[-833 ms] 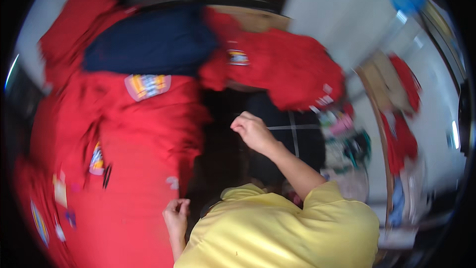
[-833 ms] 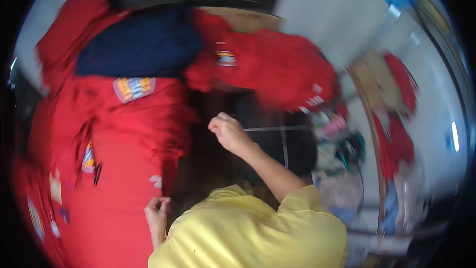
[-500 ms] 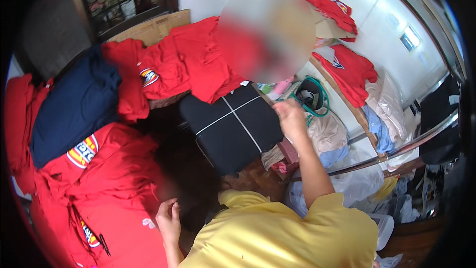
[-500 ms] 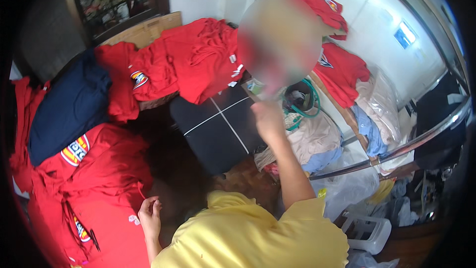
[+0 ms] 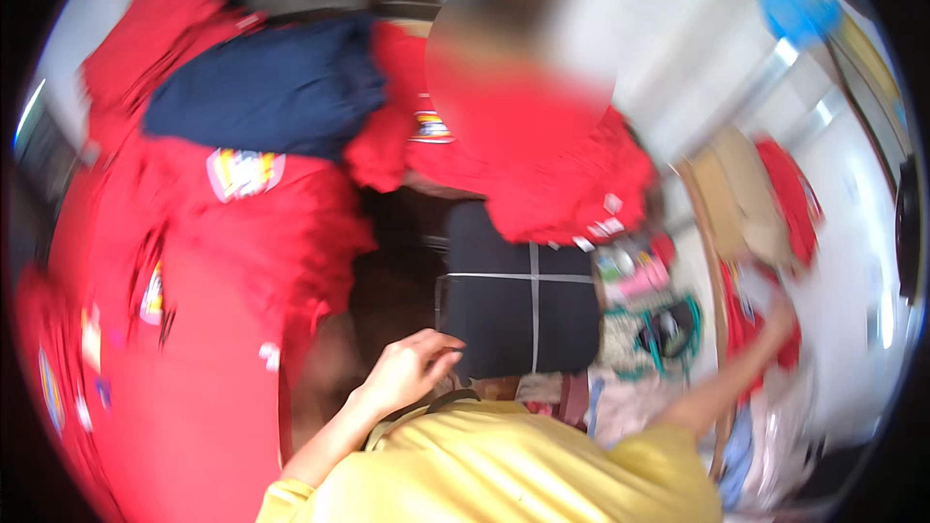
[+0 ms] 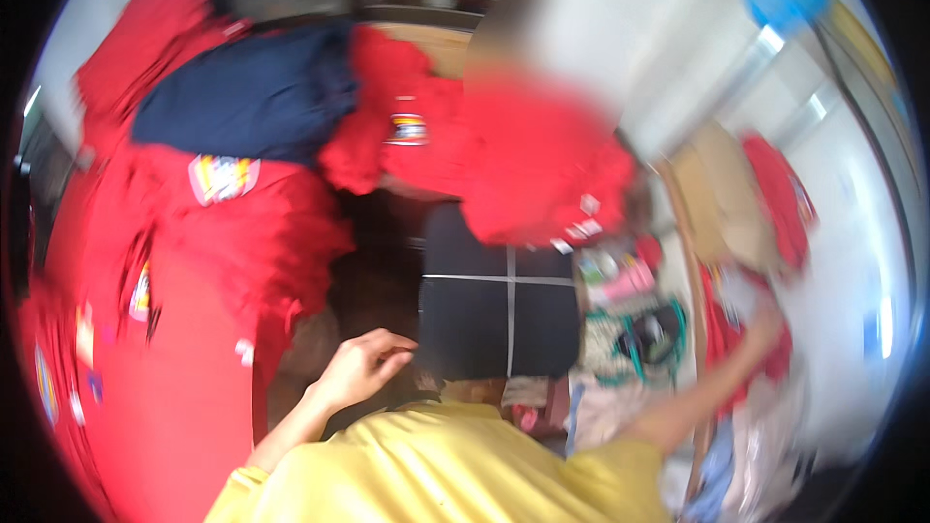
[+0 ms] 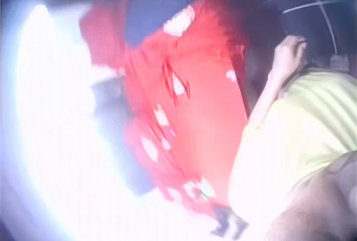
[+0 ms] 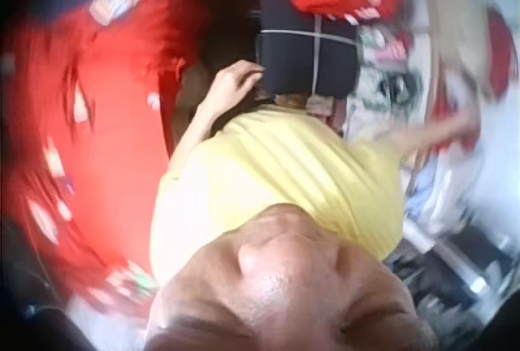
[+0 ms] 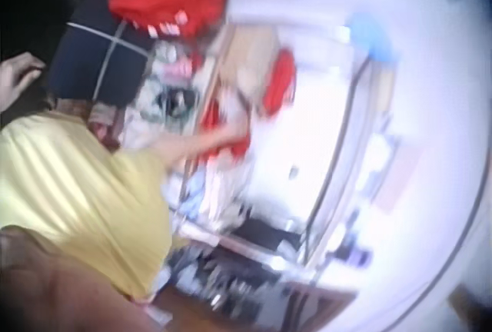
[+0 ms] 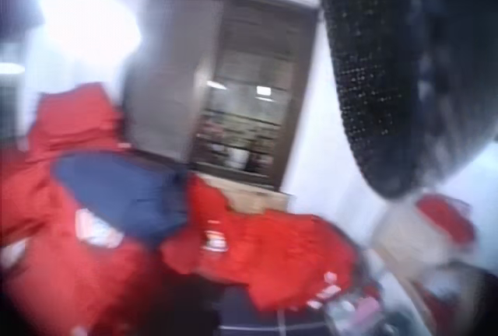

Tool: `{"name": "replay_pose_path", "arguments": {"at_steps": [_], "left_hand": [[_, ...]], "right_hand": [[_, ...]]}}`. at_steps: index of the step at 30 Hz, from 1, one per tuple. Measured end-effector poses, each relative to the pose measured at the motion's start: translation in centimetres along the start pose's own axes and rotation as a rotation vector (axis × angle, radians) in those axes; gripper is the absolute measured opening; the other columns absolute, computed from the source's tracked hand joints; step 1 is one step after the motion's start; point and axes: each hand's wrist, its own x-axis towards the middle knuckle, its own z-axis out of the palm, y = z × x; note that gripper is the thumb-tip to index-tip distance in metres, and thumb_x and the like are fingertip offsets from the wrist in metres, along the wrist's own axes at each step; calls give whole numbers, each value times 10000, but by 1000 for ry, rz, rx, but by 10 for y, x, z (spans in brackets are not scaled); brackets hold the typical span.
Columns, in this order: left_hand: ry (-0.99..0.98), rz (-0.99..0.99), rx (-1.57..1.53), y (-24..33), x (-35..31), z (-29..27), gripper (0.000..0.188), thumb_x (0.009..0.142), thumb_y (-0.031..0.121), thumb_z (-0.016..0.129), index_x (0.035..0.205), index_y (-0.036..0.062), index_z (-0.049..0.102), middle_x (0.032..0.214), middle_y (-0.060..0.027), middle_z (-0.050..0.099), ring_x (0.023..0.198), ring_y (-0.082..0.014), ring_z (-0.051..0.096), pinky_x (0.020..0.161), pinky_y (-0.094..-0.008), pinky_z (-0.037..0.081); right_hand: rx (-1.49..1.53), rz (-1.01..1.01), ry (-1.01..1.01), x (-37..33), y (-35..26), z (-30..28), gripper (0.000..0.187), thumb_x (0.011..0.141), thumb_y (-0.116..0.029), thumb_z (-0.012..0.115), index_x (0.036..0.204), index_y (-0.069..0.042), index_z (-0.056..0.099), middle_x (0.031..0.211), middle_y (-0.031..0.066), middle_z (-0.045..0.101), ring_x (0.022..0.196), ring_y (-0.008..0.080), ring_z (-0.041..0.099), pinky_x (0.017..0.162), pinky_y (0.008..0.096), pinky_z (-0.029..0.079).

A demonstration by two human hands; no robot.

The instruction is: The person cuts paper labels using shears, marks labels with a pink pen, and handles red t-shirts at a workstation.

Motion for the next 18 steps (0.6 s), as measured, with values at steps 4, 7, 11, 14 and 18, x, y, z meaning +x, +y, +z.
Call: {"name": "replay_pose_path", "arguments": {"at_steps": [4,7,11,14,18], "left_hand": [[-102,-162,-303,-16,-28,-5,319,932,290,565,1121,43,635,1050,-120,663,967,-232,649,860,-342,504],[-74,-319,-708,-20,-72,-16,514,909,279,615,1348,63,457,1219,-118,583,1152,-209,535,998,-349,416],[346,-266,-1070,10,-136,-40,710,842,137,684,1425,33,294,1331,-117,463,1261,-183,418,1036,-341,372],[929,-359,-949,-20,-199,-49,449,858,26,620,1271,-19,452,1181,-89,571,1090,-163,543,956,-319,430],[1128,-589,-731,-49,-311,-67,379,854,12,616,1208,-43,494,1105,-95,610,986,-152,591,891,-304,466]], "right_hand": [[468,-126,-86,-117,-180,-144,204,889,-93,523,1007,69,562,993,157,618,928,254,605,816,358,485],[1006,-574,-576,-214,-348,-128,143,820,-25,553,938,54,572,1228,166,546,1070,250,569,914,359,458],[1345,-458,-1052,-355,-489,-86,147,787,35,634,929,35,598,1097,144,633,954,190,613,819,288,485],[1417,-564,-1438,-454,-559,-94,235,820,-17,647,1037,25,566,822,69,679,713,122,635,688,251,506],[1145,-937,-2022,-521,-635,-108,209,882,-66,604,1055,31,542,764,72,640,671,123,625,614,251,519]]}}
